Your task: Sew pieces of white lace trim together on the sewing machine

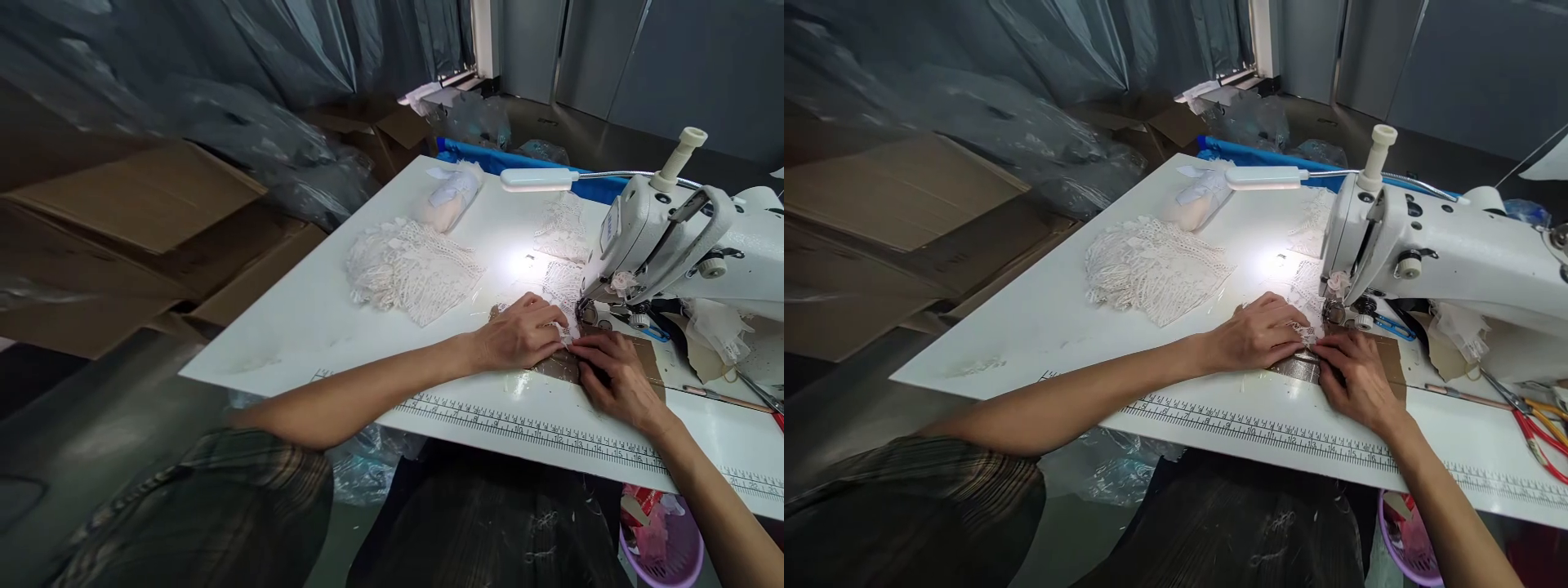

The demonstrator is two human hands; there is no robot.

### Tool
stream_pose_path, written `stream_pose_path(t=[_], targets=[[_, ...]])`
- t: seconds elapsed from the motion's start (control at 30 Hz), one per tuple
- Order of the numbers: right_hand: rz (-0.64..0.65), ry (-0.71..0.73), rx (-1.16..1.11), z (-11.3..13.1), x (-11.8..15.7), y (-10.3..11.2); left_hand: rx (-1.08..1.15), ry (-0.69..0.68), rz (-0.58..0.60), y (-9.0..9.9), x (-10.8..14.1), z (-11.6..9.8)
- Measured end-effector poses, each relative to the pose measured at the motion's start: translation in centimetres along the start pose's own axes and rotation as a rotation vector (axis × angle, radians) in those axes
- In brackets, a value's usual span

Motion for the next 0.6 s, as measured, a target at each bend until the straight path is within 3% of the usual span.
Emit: stream_pose_path(t=[0.1,0.17,0.37,0.47,0.6], targets=[[0.037,-0.052,0.097,0.5,0.1,-0.5,-0.002,0.091,-0.106,-0.1,-0.4,-0.3],[0.031,-0.063,0.123,0.8,0.1,-0.6,-0.023,0.058,-0.115,-0.3,-0.6,-0.6],[-0.018,-0.081,0.043,0.4,0.2,-0.5,-0.084,-0.192,0.123,-1.5,0.1,-0.8],[-0.057,-0.128,-0.142,-0.6,0.4,-0.1,-0.013,-0.131,0.178,-1.5,0.6,-0.1],[-0.243,-0.249,-0.277,-2.1,0.7,0.7,0.128,-0.087,0.183,-1.4,1.0,0.3]])
Point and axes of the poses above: each hand's wrist, its own x-axis away from the middle knuckle, its own y-axis out of the back of the hand, z = x × y, the point moved 3 cm from there along -x, towards the middle knuckle, and after that the axes turned 2 degrees about y, right-handed, at the moved point
